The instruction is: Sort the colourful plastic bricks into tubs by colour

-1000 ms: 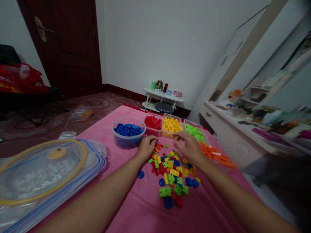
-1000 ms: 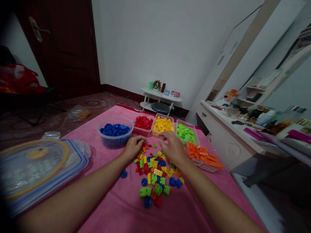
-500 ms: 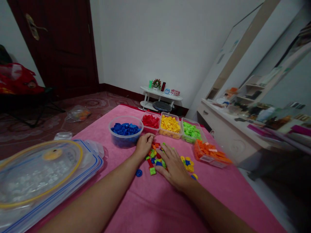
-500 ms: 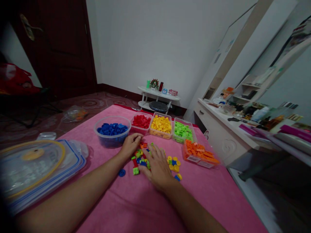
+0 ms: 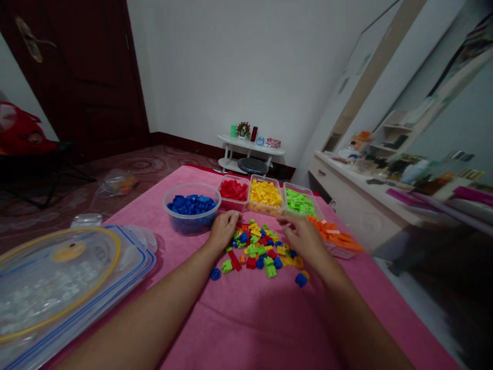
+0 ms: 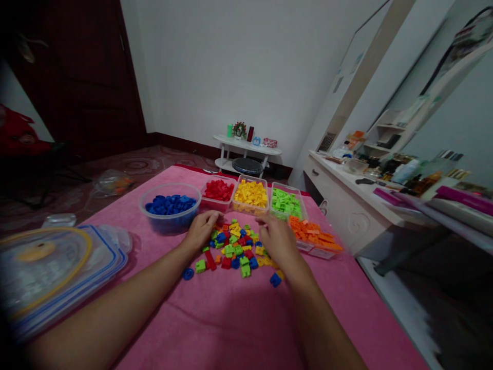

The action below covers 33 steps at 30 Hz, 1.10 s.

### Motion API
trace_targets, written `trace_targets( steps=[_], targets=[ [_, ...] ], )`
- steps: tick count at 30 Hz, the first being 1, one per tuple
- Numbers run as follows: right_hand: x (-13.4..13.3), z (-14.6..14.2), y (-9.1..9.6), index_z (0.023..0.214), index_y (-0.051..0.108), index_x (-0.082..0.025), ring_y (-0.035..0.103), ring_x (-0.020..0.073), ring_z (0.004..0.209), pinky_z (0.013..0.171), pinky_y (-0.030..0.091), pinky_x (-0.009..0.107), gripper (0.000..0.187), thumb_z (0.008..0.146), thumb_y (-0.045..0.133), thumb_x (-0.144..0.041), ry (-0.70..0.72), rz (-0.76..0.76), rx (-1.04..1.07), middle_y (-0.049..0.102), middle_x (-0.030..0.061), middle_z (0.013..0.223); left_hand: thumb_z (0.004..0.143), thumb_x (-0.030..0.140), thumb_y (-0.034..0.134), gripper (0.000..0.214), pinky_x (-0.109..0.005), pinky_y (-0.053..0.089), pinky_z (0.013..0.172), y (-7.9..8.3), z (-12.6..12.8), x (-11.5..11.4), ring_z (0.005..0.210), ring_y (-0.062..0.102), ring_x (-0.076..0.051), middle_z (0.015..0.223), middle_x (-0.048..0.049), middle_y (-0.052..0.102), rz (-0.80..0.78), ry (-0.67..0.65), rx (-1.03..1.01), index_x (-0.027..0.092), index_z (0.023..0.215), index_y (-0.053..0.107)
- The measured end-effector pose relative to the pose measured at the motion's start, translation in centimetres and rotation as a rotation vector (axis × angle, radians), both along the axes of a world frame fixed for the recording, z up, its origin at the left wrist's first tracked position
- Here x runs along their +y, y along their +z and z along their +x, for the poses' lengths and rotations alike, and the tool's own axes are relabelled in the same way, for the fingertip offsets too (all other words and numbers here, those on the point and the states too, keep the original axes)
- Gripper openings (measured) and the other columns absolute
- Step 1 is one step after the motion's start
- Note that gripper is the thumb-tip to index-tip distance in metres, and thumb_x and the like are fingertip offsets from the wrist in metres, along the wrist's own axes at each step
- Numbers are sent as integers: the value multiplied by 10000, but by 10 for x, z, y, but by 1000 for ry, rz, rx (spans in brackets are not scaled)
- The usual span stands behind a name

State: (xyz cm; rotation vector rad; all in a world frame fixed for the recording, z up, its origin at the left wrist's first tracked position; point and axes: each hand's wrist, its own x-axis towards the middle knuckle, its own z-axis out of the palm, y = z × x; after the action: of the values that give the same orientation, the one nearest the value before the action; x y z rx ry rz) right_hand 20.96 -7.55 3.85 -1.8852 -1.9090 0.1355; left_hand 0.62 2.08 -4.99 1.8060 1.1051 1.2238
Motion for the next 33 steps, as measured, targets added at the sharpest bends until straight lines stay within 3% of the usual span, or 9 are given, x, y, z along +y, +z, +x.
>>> trace_targets(
  steps=[2,4,8,11,16,20,28,33],
  targets=[
    [-11,13,9,1005,704,-194,642,260,946,765,471,341,295,793,521,-102,-126,-187,-289,699,113,1013,895,352,372,384,-285,486,774,1,0,-1,862,657,-196,900,-61,719,8,-2,19,152,909,700],
    [-19,17,10,959,718,-195,652,280,902,687,453,323,293,740,569,-70,-161,-338,-467,705,134,961,894,350,372,385,-285,483,775,1,-1,-1,863,657,-196,901,-62,720,6,-5,28,150,902,701],
    [-19,9,-6,916,710,-160,651,299,854,619,418,309,273,692,602,-46,-133,-390,-519,695,175,928,891,346,373,382,-288,480,787,1,-1,-2,866,655,-196,907,-60,721,8,-5,42,150,893,700],
    [-10,5,-19,961,681,-166,645,256,850,637,419,290,276,732,560,-71,-102,-313,-403,687,147,945,888,362,382,384,-285,482,779,1,-1,-2,849,656,-196,890,-60,721,4,-23,54,149,879,701],
    [3,-1,-30,1049,647,-188,612,179,814,684,426,247,377,684,615,-96,42,-88,33,683,48,910,885,388,392,396,-285,482,776,2,-1,-3,834,660,-198,877,-60,725,-9,-39,66,149,872,707],
    [5,-4,-31,1031,662,-183,574,147,677,616,411,234,372,660,667,-149,30,-49,188,660,17,818,883,389,393,403,-292,483,777,3,-2,-3,829,665,-202,862,-69,727,-30,-48,44,138,863,708],
    [7,5,-36,1025,661,-190,521,119,592,546,381,209,395,642,608,-107,90,-47,246,627,-14,739,886,412,392,423,-293,491,759,0,-1,-3,808,670,-203,845,-71,727,-36,-55,13,136,851,710],
    [5,4,-25,957,685,-177,557,151,668,592,422,244,311,648,704,-201,14,-6,180,659,27,822,885,422,393,431,-292,490,762,0,-1,-2,818,668,-203,850,-75,727,-41,-61,-1,130,855,707]
  ],
)
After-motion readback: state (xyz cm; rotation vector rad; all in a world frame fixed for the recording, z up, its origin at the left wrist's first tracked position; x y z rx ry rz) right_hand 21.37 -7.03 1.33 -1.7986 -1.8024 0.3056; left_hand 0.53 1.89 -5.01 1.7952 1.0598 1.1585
